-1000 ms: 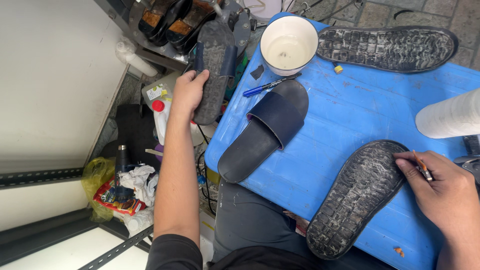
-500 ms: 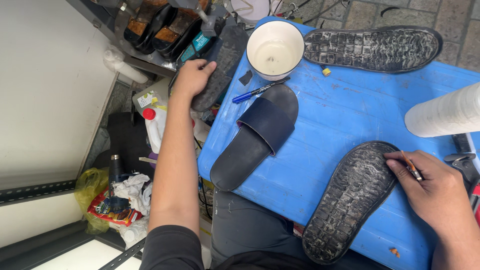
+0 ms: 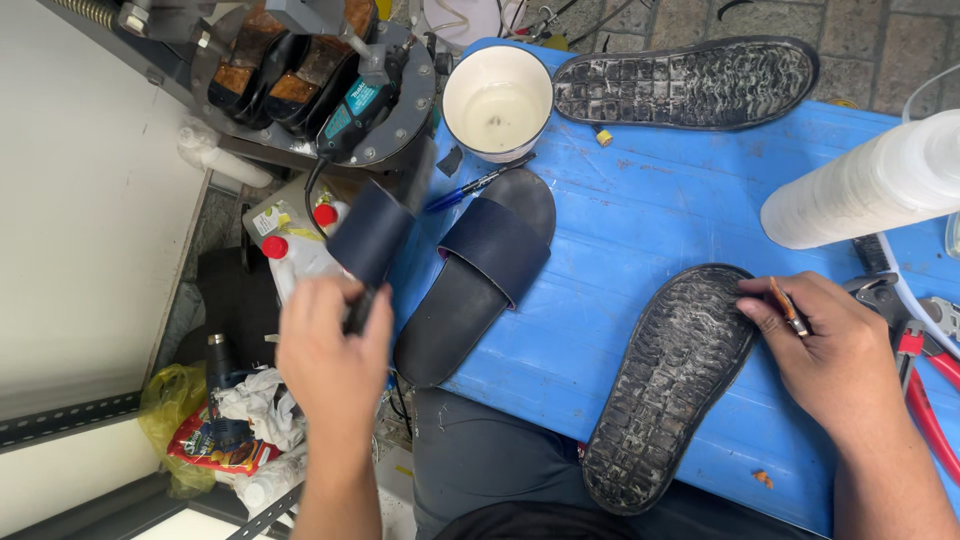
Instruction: The person applies glue to several black rubber shoe sole pieces using a brush and a squeeze bottle, spreading it evenly across each piece. They then retrieve a pair of slide sandals and place the glued pieces onto the soles.
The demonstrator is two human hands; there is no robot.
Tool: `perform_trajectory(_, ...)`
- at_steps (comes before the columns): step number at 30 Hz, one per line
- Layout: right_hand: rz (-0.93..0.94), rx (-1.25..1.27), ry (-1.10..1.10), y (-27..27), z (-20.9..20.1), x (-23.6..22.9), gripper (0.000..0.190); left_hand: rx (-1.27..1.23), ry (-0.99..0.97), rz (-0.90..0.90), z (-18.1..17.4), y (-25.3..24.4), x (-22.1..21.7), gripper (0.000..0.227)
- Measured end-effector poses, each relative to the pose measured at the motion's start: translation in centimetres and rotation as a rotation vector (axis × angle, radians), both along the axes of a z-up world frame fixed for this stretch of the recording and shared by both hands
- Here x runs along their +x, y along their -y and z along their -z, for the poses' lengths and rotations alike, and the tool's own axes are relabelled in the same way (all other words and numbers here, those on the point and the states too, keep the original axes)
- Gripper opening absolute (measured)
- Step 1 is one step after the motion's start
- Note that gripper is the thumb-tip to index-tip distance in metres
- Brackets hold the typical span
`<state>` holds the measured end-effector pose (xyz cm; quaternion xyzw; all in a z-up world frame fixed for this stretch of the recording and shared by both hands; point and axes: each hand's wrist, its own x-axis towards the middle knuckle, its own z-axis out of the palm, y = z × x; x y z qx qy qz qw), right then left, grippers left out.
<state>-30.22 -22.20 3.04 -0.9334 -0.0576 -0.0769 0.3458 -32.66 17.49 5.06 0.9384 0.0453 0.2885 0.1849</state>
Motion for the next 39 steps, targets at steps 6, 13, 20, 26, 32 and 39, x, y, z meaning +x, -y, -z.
perform_trajectory(6, -0.029, -0.008, 0.03, 0.1, -0.4, -0.1, 0.02, -0.106, -0.002, -0.034, 1.0, 4.2, -4.8, 0.024)
perform_trajectory(13, -0.079, -0.006, 0.044, -0.1, -0.4, -0.3, 0.02, -0.041, -0.147, 0.116, 2.1, 5.4, -4.9, 0.048)
perform_trajectory(20, -0.062, -0.02, 0.001, -0.1, -0.1, -0.2, 0.021, -0.253, -0.241, 0.216, 1.5, 2.5, -3.4, 0.07)
perform_trajectory(26, -0.034, -0.054, 0.055, 0.3, 0.7, -0.1, 0.027, -0.263, -0.145, 0.199, 3.2, 4.0, -3.9, 0.063)
perform_trajectory(32, -0.018, -0.045, 0.032, 0.6, 1.1, 0.0, 0.028, -0.523, 0.174, 0.25, 3.7, 5.4, -5.5, 0.08)
perform_trajectory(39, -0.056, -0.06, 0.013, 0.4, 1.0, -0.2, 0.027, -1.728, 0.181, 0.017, 5.8, 3.0, -3.0, 0.031)
